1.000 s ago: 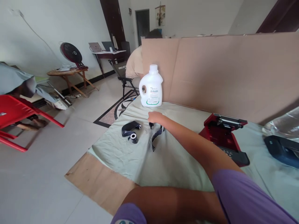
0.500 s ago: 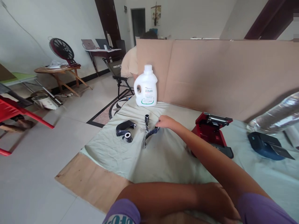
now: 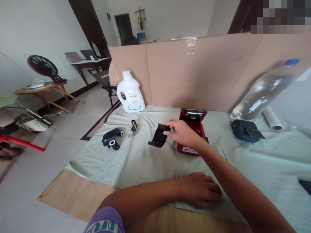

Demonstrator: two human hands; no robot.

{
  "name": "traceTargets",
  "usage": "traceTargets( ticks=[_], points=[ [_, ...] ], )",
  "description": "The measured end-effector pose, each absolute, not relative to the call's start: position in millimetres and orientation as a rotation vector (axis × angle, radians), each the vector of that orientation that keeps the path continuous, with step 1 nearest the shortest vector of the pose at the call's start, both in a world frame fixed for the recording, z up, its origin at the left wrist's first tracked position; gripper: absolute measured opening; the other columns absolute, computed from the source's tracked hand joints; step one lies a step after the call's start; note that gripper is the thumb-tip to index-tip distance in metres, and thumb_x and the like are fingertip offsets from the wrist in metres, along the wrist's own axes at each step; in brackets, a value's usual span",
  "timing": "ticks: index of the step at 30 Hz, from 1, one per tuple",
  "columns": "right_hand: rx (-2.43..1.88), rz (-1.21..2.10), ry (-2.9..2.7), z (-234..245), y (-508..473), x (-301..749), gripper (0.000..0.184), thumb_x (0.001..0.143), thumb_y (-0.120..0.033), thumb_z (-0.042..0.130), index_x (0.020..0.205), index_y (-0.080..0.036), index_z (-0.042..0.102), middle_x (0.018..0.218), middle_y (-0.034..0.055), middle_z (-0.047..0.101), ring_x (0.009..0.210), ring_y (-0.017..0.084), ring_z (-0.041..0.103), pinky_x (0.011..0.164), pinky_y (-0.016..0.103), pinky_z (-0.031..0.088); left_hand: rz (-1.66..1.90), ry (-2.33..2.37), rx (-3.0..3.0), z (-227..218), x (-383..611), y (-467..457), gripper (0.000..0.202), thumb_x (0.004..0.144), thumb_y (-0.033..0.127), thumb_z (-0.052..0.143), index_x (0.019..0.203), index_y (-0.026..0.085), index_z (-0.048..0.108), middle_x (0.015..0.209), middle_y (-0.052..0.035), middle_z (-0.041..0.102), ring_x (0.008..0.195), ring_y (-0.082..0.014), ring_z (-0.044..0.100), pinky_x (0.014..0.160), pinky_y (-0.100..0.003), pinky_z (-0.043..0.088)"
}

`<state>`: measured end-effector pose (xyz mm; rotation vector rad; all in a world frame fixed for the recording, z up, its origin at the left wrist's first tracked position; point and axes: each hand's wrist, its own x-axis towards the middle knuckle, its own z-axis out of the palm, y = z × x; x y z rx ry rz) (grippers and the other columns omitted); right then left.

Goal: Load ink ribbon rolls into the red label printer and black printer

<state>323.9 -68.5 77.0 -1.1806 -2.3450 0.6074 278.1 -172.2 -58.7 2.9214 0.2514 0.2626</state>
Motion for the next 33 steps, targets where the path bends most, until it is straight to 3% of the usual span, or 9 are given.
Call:
traceTargets(
  ticks=[3,9,14,17,22,25,28,31,33],
  points=[
    [-1.317,0.613,-2.304,85,-70,388,0.026,0.09,-0.028,0.059,0.111,-0.02,0.074,0.106,0.005,0.075,0.089,0.021,0.066,0.079,0.03,0.048,0.363,0.138,2.928,-61,279,-173,0.034,0.1,0.037,0.044,0.12,0.024,0.068,0.133,-0.0003,0.066,0.118,-0.018,0.059,0.099,-0.033,0.046],
    [-1.905,0.259,-2.362,60,-44,434,0.036,0.088,-0.023,0.059,0.122,-0.021,0.071,0.121,0.0098,0.073,0.109,0.03,0.065,0.079,0.034,0.047,0.444,0.124,2.981,-69,282,-172,0.027,0.098,0.034,0.047,0.111,0.026,0.07,0.127,-0.0002,0.069,0.114,-0.0166,0.06,0.095,-0.033,0.044],
    [-1.955,0.232,-2.335,56,-34,424,0.037,0.087,-0.028,0.061,0.123,-0.023,0.072,0.116,0.0105,0.074,0.105,0.03,0.068,0.075,0.034,0.047,1.141,0.584,2.94,-75,263,-160,0.022,0.084,0.025,0.06,0.103,0.031,0.068,0.103,-0.0011,0.072,0.099,-0.0184,0.062,0.087,-0.036,0.046],
    [-1.957,0.246,-2.308,56,-32,424,0.037,0.087,-0.029,0.062,0.123,-0.025,0.072,0.114,0.0092,0.075,0.103,0.03,0.068,0.076,0.035,0.048,1.446,1.027,2.806,-66,246,-141,0.023,0.079,0.027,0.063,0.101,0.027,0.066,0.107,-0.0077,0.068,0.103,-0.024,0.06,0.092,-0.042,0.047],
    [-1.975,0.186,-2.351,44,-34,413,0.033,0.088,-0.029,0.061,0.118,-0.024,0.074,0.111,0.0114,0.076,0.107,0.03,0.065,0.086,0.037,0.047,1.258,1.26,2.818,-49,234,-115,0.049,0.076,0.021,0.06,0.124,0.021,0.062,0.131,-0.0117,0.065,0.123,-0.0308,0.053,0.101,-0.046,0.041],
    [-2.012,0.13,-2.36,39,-35,407,0.035,0.087,-0.026,0.061,0.119,-0.02,0.074,0.111,0.0164,0.075,0.116,0.034,0.061,0.091,0.04,0.046,1.17,1.28,2.859,-49,233,-111,0.049,0.081,0.022,0.059,0.13,0.025,0.062,0.132,-0.0084,0.066,0.123,-0.0299,0.053,0.103,-0.046,0.038],
    [-1.891,0.352,-2.336,46,-37,418,0.04,0.086,-0.033,0.064,0.123,-0.022,0.072,0.118,0.0127,0.074,0.116,0.032,0.062,0.089,0.036,0.048,1.174,1.254,2.884,-50,230,-111,0.044,0.087,0.024,0.057,0.13,0.027,0.063,0.133,-0.0063,0.067,0.123,-0.0283,0.053,0.103,-0.044,0.037],
    [-1.794,0.567,-2.222,60,-38,441,0.031,0.088,-0.043,0.06,0.105,-0.023,0.077,0.108,0.008,0.077,0.101,0.027,0.068,0.085,0.033,0.049,1.209,1.24,2.866,-48,227,-110,0.041,0.091,0.021,0.053,0.129,0.03,0.065,0.132,-0.0035,0.068,0.122,-0.0253,0.053,0.102,-0.042,0.036],
    [-1.848,0.473,-1.996,66,-34,454,0.035,0.089,-0.048,0.056,0.094,-0.021,0.077,0.101,0.0097,0.077,0.094,0.027,0.068,0.083,0.035,0.049,1.263,1.23,2.84,-46,226,-109,0.041,0.092,0.017,0.051,0.128,0.03,0.065,0.13,-0.0021,0.07,0.121,-0.0238,0.054,0.099,-0.041,0.036]
  ],
)
